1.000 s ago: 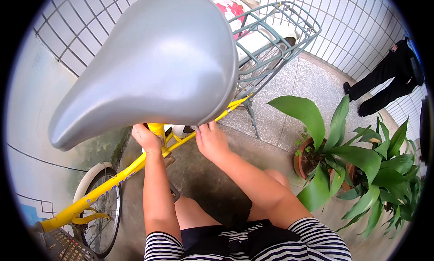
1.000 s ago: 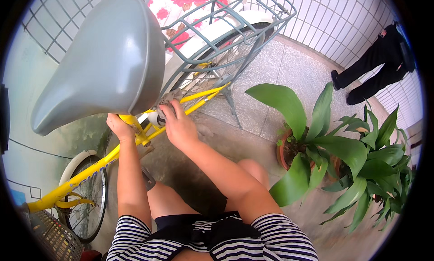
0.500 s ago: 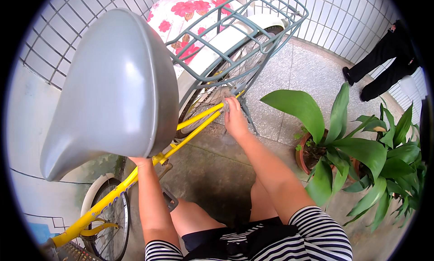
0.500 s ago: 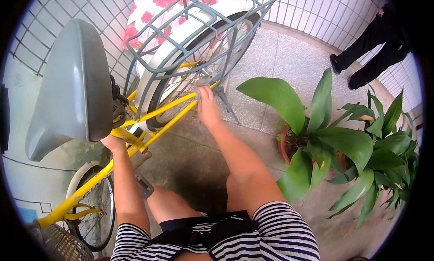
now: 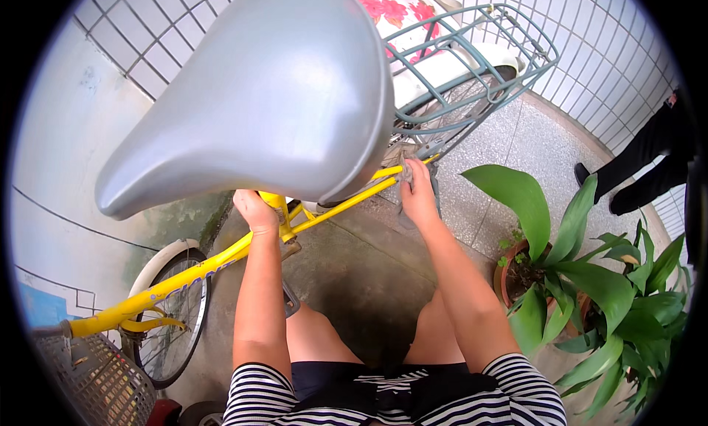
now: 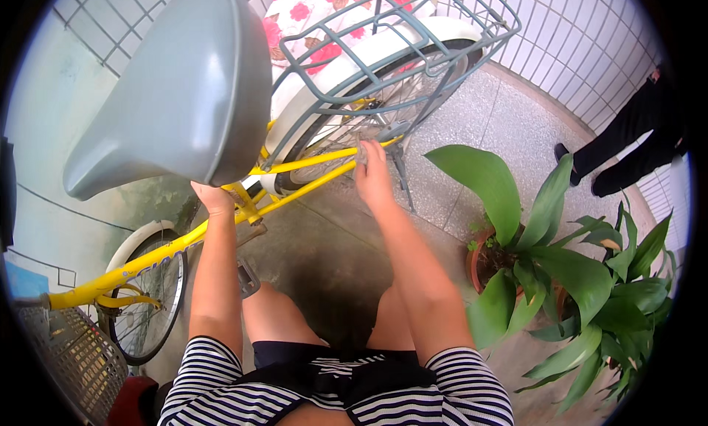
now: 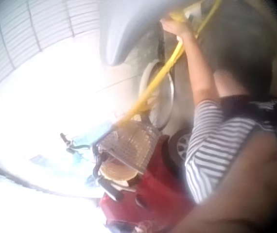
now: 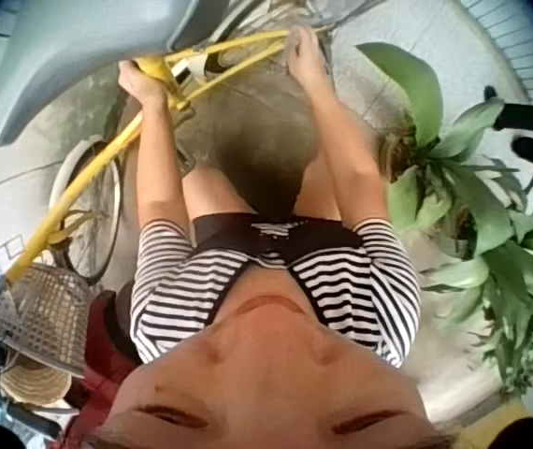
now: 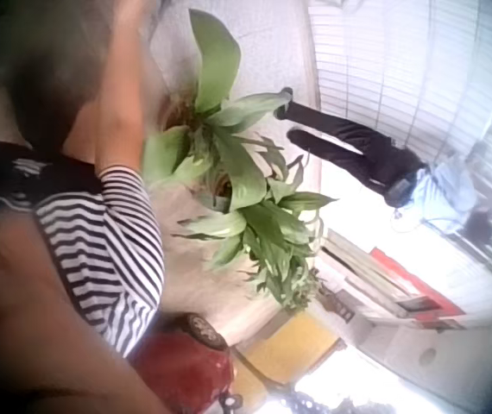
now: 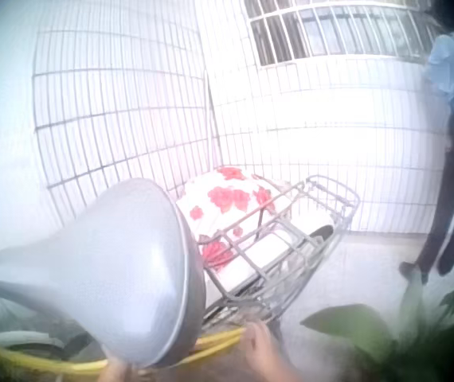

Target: The person wipes the frame, seat post, and seat of a yellow bicycle with a cloth, and then cleans the spokes and rim of the rear wheel.

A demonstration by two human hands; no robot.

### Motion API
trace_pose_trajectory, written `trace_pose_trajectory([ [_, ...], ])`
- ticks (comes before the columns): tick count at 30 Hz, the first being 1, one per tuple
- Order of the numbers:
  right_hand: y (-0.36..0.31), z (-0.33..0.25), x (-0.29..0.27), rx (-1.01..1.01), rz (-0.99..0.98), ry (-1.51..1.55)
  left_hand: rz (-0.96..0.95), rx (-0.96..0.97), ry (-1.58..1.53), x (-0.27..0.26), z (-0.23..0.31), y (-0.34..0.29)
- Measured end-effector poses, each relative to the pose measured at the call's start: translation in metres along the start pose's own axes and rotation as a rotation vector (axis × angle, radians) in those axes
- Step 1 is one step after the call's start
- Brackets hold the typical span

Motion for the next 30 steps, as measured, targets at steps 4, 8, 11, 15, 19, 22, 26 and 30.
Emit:
trace_pose_trajectory([
  [4, -0.025, -0.089, 0.008, 0.011, 0.001, 0.091, -0.050, -0.108, -0.059, -0.002, 0.006, 0.002],
  [8, -0.064, -0.152, 0.027, -0.252, 0.058, 0.241, -0.127, -0.153, -0.014, -0.007, -0.003, 0.004],
  [11, -0.064, -0.186, 0.027, -0.347, 0.012, 0.194, -0.069, -0.088, 0.049, 0.001, -0.006, 0.001],
  [15, -0.053, -0.196, 0.044, -0.346, -0.153, -0.100, -0.068, -0.031, 0.090, -0.005, -0.006, 0.005],
  [19, -0.071, -0.132, 0.034, -0.239, -0.236, -0.269, -0.099, -0.028, 0.131, -0.002, 0.004, 0.003],
  [22, -0.084, -0.129, 0.012, -0.099, -0.310, -0.298, -0.090, -0.004, 0.133, 0.000, 0.007, -0.001],
  [26, -0.081, -0.144, 0.005, -0.207, -0.046, -0.040, -0.074, -0.006, 0.152, -0.005, 0.011, 0.006],
  [30, -0.069, -0.164, -0.006, -0.003, -0.052, 0.165, 0.064, 0.086, 0.204, -0.020, 0.025, 0.003],
])
Point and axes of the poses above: each hand's wrist, its own y-axis towards the middle knuckle, its own x-axis out of the palm, z = x × y, the point moved 1 cm from there along y, towards the middle knuckle, and after that the axes turned 12 degrees about z, right-handed, at the moved point
